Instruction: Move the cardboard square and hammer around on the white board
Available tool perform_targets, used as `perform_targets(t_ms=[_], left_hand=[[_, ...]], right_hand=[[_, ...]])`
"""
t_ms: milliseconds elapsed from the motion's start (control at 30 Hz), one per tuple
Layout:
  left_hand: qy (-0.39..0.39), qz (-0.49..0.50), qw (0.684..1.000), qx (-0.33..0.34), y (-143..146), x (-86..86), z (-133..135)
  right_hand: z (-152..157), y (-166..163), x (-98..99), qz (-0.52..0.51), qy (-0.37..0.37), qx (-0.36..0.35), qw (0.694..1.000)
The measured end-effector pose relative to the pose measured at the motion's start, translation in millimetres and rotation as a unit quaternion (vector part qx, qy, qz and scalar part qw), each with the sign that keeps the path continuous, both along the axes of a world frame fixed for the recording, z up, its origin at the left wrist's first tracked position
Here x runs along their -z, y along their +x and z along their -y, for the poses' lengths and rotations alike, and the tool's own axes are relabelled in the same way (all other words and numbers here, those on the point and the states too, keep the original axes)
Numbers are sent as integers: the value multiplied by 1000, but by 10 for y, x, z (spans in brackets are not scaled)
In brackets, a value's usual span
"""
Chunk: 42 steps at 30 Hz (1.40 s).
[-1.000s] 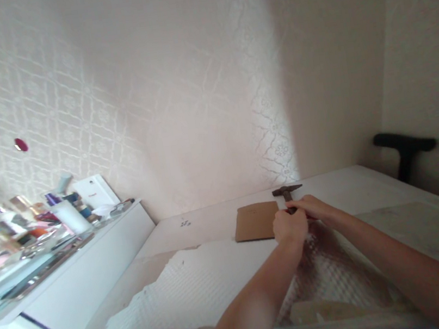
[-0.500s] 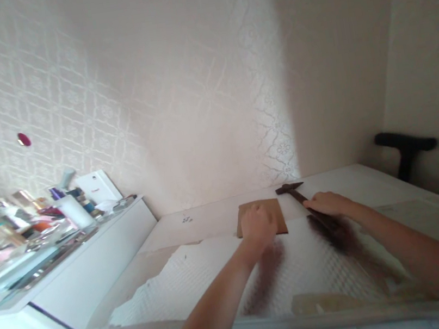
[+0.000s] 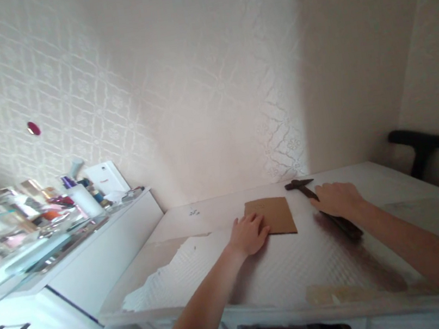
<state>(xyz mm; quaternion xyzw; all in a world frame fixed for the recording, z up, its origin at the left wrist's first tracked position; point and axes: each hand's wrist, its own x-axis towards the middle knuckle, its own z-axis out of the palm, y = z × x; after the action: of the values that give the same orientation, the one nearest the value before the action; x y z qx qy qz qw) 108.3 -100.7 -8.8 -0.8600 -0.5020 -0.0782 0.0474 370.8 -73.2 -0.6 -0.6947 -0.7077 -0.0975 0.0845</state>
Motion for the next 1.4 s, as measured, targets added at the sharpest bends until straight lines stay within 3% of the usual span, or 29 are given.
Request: perform_targets(t_ms=[100,167,300,433,633,900,1167,1400], left_hand=[[18,-5,1000,5,-53,-17,63],[25,-16,1000,0,-91,-24,109],[46,-26,998,-20,-168,-12,205],[49,-17,998,-23,-264,8,238],[43,14,997,-65,-533,-9,-15],[58,51,974,-212,-1086,-9,-591],[62,41,931,-358,-1708,-63,-888],[19,85,920,-383,-2060,-26,-1049]], right_hand=[[82,-315,-101,24,63,-22,997],[112,-570,-96,15,55,-82,995],[67,-1029,77,-34,38,-166,985],[-94,-1247,300,-97,20,-225,969],[-232,-1240,467,-125,30,-247,961],[-173,-1249,457,-141,30,-221,965],[-190,-1221,490,-148,53,-227,961],[-221,-1201,541,-153,56,-232,959]])
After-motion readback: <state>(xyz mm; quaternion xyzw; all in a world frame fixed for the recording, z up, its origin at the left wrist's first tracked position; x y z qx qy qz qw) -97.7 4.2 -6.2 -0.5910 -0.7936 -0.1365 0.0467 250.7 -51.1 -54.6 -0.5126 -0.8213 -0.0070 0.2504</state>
